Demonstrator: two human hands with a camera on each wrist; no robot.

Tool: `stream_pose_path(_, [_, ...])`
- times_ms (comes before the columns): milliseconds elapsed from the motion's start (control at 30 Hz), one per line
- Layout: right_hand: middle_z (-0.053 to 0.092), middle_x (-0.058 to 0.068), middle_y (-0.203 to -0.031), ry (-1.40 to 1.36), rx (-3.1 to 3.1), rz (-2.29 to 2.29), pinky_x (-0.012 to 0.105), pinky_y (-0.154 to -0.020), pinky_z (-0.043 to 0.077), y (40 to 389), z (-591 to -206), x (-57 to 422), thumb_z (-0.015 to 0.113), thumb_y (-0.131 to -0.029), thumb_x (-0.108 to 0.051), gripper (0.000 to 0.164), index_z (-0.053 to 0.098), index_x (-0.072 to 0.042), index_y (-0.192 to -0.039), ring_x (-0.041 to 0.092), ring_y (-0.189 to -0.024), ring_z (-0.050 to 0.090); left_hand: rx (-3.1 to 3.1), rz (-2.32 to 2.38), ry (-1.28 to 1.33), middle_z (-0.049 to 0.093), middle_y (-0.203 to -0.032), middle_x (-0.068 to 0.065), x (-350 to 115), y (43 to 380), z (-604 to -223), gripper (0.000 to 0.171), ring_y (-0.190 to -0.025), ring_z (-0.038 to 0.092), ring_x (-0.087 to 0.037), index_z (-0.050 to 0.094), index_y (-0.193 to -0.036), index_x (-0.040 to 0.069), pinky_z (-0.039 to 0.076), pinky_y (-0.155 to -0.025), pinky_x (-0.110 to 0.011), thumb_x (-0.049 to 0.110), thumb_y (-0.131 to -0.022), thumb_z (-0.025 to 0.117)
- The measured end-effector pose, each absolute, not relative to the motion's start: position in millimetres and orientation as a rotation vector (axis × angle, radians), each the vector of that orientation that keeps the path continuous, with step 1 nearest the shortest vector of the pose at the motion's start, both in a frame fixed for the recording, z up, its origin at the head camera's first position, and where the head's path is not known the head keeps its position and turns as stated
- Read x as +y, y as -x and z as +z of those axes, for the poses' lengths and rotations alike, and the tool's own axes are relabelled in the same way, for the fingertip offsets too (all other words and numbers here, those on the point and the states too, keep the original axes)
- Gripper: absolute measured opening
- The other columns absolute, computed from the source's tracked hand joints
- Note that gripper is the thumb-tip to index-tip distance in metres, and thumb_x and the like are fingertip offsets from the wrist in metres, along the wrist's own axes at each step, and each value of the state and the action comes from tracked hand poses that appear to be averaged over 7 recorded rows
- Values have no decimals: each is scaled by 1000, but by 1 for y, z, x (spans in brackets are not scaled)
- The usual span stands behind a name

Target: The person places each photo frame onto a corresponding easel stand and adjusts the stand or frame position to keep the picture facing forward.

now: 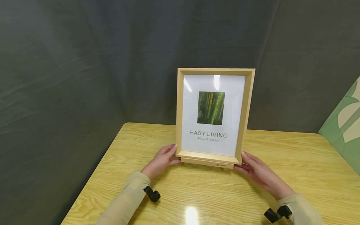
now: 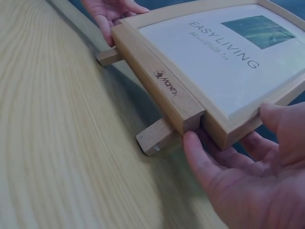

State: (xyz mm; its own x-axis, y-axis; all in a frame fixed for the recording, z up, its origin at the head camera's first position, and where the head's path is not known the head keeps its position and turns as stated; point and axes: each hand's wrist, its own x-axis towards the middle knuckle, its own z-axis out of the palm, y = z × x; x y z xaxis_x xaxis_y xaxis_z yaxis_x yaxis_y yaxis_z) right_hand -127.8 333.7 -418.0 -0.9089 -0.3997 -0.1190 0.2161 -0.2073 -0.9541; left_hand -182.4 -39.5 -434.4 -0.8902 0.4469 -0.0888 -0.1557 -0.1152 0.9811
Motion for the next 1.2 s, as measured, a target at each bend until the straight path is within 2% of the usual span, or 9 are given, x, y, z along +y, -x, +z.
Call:
stream_pose_path(200, [61, 2, -121, 290, 1600, -2178, 34, -98, 44, 125, -419, 345, 31, -107, -25, 35, 48, -8, -133, 17, -112, 59, 1747, 2072, -328, 49, -132, -22, -31, 180, -435, 58, -118, 53, -33, 39, -140, -6, 49, -93, -40, 37, -101, 45])
stream_pose_path(267, [61, 2, -121, 304, 1579, -2181, 35, -98, 43, 126, -420, 347, 30, -107, -24, 33, 51, -11, -129, 18, -112, 59, 1750, 2074, -326, 49, -131, -22, -30, 179, -435, 60, -117, 54, -32, 39, -140, -6, 49, -92, -39, 39, -101, 45])
stream_pose_path(867, [62, 2, -121, 296, 1589, -2156, 35, -98, 43, 127, -420, 348, 30, -107, -24, 32, 51, -10, -127, 19, -112, 59, 1755, 2074, -290, 50, -131, -20, -33, 172, -434, 62, -116, 54, -32, 39, -142, -2, 49, -92, -38, 42, -99, 49])
stream_pose_path(1000, [60, 0, -123, 306, 1628, -2119, 35, -99, 43, 127, -419, 349, 31, -107, -25, 37, 44, -6, -135, 18, -113, 58, 1740, 2058, -309, 49, -132, -20, -34, 172, -432, 61, -119, 52, -31, 38, -142, -2, 48, -94, -39, 41, -100, 47])
stream_pose_path(1100, [57, -3, -124, 292, 1726, -2050, 33, -99, 43, 126, -416, 352, 31, -107, -27, 50, 26, 4, -146, 14, -113, 58, 1738, 2021, -316, 50, -132, -21, -37, 173, -428, 59, -119, 53, -32, 38, -142, -2, 46, -97, -42, 41, -101, 44])
stream_pose_path(1200, [51, 4, -132, 296, 1875, -1938, 28, -98, 43, 126, -411, 359, 29, -107, -31, 63, 8, 14, -146, 7, -112, 56, 1780, 1984, -300, 48, -132, -21, -44, 176, -422, 58, -117, 54, -32, 39, -141, -2, 42, -100, -46, 42, -102, 41])
